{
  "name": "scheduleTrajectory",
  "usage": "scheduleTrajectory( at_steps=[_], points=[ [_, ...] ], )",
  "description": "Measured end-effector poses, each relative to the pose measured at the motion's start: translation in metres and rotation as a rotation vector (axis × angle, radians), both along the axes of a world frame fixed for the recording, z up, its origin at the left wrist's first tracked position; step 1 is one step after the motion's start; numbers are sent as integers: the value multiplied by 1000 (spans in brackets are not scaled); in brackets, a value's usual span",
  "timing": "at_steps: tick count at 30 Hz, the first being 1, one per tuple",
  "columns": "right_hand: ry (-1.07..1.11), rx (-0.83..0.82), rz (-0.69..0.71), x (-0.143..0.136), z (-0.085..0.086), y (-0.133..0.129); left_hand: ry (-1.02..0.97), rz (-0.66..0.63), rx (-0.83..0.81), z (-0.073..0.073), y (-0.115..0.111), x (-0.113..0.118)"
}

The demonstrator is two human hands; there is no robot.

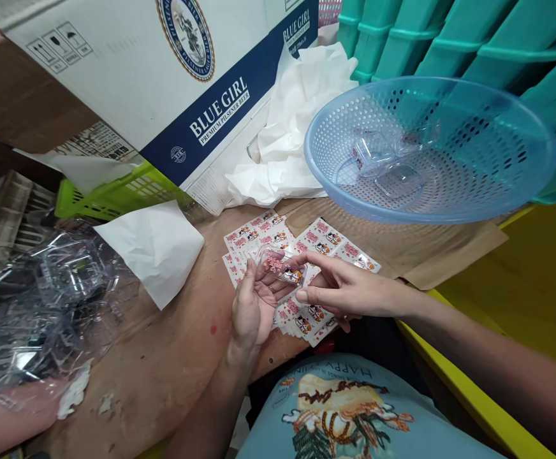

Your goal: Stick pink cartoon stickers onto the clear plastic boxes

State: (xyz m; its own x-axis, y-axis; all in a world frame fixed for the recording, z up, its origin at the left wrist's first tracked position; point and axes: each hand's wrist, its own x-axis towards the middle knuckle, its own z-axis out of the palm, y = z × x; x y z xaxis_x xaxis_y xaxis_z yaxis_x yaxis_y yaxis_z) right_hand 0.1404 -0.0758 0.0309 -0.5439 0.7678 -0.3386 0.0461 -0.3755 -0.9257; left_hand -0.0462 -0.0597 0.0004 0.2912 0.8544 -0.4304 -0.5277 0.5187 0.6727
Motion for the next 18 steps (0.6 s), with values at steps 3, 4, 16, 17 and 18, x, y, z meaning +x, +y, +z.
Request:
scheduleTrajectory(
  at_steps=[3, 4, 16, 17, 18],
  points=[
    [-1, 6, -7, -1, 1, -1, 20, 27, 12, -3, 0, 1],
    [0, 9, -10, -1, 3, -2, 34, 45, 13, -3, 0, 2],
    [40, -54, -13, 5, -1, -2, 29, 109, 28, -5, -2, 2],
    [40, -63, -15, 4, -2, -1, 13, 98, 36, -5, -2, 3],
    [40, -70, -16, 4, -3, 0, -2, 90, 41, -6, -2, 3]
  ],
)
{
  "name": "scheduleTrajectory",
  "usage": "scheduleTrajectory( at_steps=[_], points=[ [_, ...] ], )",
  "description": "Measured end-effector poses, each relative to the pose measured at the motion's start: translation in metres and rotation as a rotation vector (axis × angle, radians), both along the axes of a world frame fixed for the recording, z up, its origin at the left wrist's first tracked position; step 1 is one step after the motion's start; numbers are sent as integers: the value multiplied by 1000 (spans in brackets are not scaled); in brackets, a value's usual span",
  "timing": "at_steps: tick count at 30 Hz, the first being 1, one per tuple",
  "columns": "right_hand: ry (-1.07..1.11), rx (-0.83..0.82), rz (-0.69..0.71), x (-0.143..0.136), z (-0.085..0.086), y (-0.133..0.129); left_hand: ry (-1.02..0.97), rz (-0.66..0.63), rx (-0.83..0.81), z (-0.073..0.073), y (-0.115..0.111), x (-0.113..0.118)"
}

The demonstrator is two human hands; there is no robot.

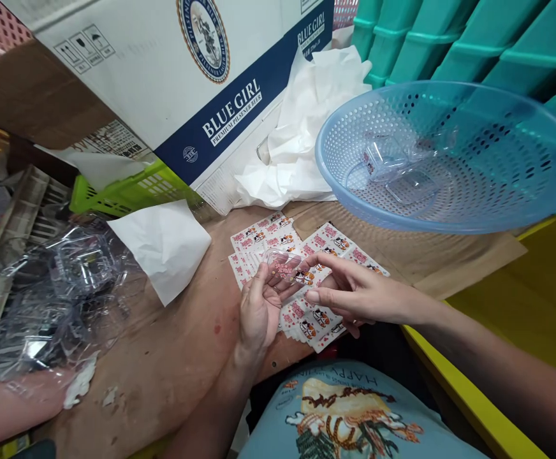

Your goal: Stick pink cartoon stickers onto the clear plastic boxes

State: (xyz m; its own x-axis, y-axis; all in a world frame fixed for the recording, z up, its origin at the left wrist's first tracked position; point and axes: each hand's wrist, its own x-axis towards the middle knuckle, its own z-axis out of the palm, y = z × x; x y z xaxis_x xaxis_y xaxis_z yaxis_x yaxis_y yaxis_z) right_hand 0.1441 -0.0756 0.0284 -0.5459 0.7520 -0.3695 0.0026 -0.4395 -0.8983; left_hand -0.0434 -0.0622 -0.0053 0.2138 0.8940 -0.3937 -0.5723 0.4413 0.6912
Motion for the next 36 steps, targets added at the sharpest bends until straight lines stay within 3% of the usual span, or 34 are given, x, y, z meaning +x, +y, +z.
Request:
scheduleTrajectory(
  at_steps=[28, 36],
  points=[
    [37, -21, -68, -7, 8, 1, -5, 20, 27, 0, 0, 1],
    [1, -36, -51, -7, 3, 5, 28, 0, 30, 2, 0, 1]
  ],
)
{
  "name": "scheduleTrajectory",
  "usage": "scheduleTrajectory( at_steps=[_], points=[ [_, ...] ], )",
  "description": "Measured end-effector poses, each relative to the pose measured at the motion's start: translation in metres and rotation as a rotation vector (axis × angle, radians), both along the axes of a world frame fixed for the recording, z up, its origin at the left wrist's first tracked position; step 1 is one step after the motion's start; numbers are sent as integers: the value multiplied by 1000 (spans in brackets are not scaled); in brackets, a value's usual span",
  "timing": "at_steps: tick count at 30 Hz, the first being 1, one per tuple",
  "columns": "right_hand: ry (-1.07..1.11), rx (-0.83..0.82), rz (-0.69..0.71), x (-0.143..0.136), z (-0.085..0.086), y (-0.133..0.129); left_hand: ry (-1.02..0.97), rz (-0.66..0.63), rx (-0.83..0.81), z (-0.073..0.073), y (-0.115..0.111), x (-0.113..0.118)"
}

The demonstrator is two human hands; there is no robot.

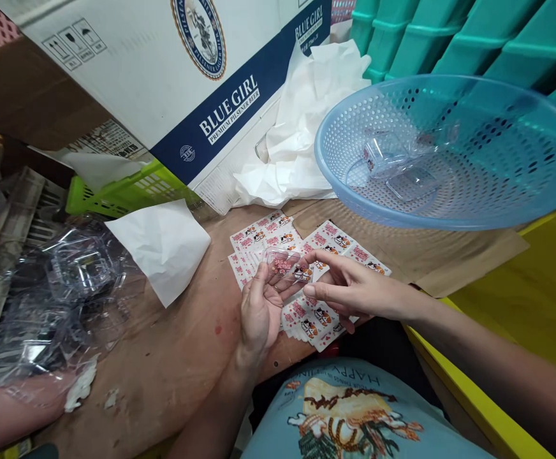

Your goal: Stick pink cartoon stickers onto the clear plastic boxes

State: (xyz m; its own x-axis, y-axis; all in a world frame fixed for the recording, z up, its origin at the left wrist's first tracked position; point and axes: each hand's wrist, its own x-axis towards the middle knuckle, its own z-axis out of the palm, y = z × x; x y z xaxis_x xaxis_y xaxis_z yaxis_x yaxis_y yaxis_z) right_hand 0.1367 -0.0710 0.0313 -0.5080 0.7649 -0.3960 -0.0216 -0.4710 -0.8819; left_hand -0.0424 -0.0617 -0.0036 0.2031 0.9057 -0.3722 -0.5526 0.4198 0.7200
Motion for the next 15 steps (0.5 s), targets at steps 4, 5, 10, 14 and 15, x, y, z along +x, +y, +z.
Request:
scheduleTrajectory(
  at_steps=[4, 5, 10, 14, 15],
  points=[
    [-28, 6, -2, 1, 0, 1, -2, 7, -6, -2, 0, -1],
    [-32, 7, -3, 1, 0, 1, -1, 10, -9, -2, 0, -1],
    [-57, 20, 10, 2, 0, 1, -6, 6, -13, -3, -1, -1],
    [-83, 36, 13, 1, -2, 1, -7, -6, -7, 1, -1, 0],
    [-94, 43, 15, 1, -3, 1, -8, -5, -5, 1, -1, 1]
  ],
)
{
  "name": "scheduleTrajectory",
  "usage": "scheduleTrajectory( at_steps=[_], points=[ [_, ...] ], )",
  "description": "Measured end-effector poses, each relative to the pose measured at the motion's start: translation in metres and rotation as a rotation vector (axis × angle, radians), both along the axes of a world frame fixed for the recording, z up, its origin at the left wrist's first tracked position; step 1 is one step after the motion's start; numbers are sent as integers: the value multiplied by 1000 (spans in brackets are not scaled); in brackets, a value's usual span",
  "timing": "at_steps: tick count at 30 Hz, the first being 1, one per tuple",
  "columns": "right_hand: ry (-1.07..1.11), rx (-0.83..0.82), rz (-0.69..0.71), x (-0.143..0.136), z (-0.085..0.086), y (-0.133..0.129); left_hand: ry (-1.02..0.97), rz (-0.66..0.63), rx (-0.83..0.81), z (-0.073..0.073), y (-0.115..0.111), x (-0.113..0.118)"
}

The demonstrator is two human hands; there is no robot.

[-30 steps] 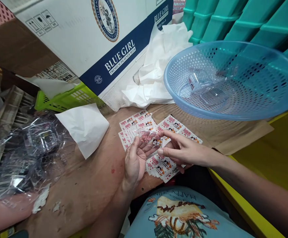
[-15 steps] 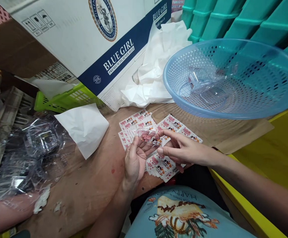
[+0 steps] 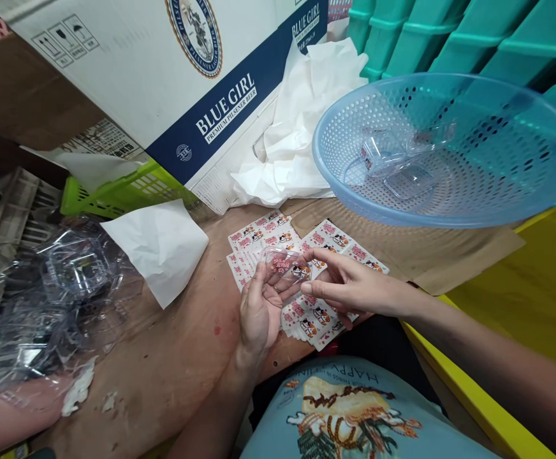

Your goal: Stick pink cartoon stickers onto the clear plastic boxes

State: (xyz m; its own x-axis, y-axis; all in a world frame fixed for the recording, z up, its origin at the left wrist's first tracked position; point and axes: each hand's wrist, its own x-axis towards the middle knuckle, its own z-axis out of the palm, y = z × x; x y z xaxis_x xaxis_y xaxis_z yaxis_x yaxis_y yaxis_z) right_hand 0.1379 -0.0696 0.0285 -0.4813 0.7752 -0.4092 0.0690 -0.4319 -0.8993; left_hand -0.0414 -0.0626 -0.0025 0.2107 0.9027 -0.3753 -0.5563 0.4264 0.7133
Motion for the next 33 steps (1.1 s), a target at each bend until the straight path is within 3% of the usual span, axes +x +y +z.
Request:
scheduleTrajectory(
  at_steps=[4, 10, 16, 19, 21, 24, 27, 28, 30, 31, 33],
  points=[
    [-60, 70, -8, 0, -3, 0, 61, 11, 30, -2, -1, 3],
    [-226, 314, -12, 2, -3, -9, 132, 84, 52, -5, -4, 7],
    [-944, 801, -157, -13, -8, -37, 123, 154, 126, -4, -8, 12],
    [-1065, 841, -28, -18, -12, -49, 82, 163, 153, 5, -14, 12],
    [-1095, 842, -107, -14, -8, -53, 60, 159, 161, 17, -20, 14],
    [-899, 963, -316, 0, 12, -54, 21, 79, 177, 41, -31, 23],
    [-612, 1096, -388, 24, 39, -54, -10, -113, 259, 58, -35, 35],
    [-635, 1119, -449, 37, 48, -54, 17, -173, 303, 60, -32, 34],
    [-888, 1117, -628, 72, 61, -50, 196, -205, 411, 55, -21, 21],
    [-1072, 1087, -725, 91, 65, -46, 352, -164, 469, 50, -13, 8],
    [-1350, 1034, -712, 118, 67, -35, 740, 9, 597, 38, 4, -29]
  ],
)
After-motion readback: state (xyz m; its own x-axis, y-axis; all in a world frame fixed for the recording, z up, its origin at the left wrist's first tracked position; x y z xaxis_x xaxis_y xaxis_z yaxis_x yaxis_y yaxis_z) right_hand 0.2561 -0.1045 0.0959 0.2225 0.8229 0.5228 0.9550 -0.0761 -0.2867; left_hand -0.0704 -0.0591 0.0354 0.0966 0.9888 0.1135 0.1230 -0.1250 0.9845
